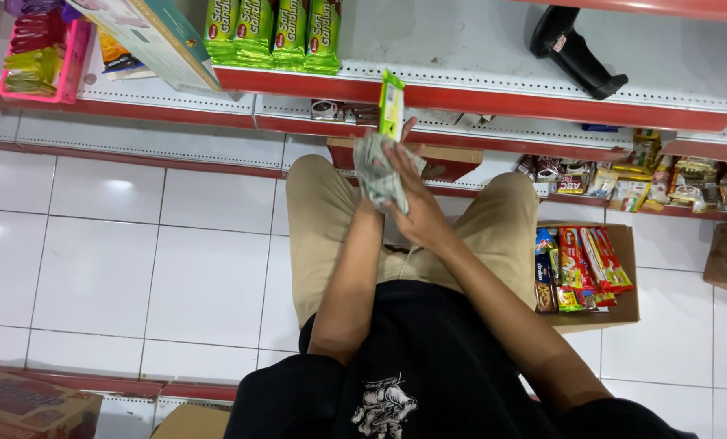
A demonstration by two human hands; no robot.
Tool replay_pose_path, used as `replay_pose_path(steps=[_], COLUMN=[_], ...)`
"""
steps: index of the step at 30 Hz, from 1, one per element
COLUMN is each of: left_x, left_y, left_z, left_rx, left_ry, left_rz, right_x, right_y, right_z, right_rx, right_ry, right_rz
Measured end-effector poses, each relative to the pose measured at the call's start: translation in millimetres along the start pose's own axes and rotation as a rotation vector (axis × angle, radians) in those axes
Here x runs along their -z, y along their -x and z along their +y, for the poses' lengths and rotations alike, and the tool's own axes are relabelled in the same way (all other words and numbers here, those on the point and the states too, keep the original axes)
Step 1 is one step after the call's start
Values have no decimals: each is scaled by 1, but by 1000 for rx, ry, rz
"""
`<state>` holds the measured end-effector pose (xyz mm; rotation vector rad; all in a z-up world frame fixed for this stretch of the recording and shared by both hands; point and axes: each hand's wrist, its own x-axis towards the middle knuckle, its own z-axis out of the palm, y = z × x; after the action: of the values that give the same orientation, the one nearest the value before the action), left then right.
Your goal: Cleaning individual biscuit packages with a cloth and scanning them using a handheld scanner in a store aisle.
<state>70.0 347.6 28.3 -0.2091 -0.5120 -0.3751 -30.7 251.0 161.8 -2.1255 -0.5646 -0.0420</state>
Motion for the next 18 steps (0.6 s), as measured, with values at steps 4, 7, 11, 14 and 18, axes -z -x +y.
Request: replay_pose_path(steps=[4, 7, 11, 14, 18], left_x=[28, 58, -81, -75, 10], left_y=[14, 43, -33, -40, -10], left_z=[-11, -9, -36, -38, -32], left_rx=[-32, -35, 131, 130, -30], left_ry=[-501, -305, -249, -284, -174], left_rz=[463, 532, 478, 515, 412], right_x=[34, 58, 86, 120, 167], right_y=[-45, -73, -114, -131, -125], right_z=[16, 44, 93, 100, 123], right_rx=[-4, 49, -5, -55, -147], right_ry=[21, 63, 406, 631, 664], right_rz=[100, 193, 268, 281, 270])
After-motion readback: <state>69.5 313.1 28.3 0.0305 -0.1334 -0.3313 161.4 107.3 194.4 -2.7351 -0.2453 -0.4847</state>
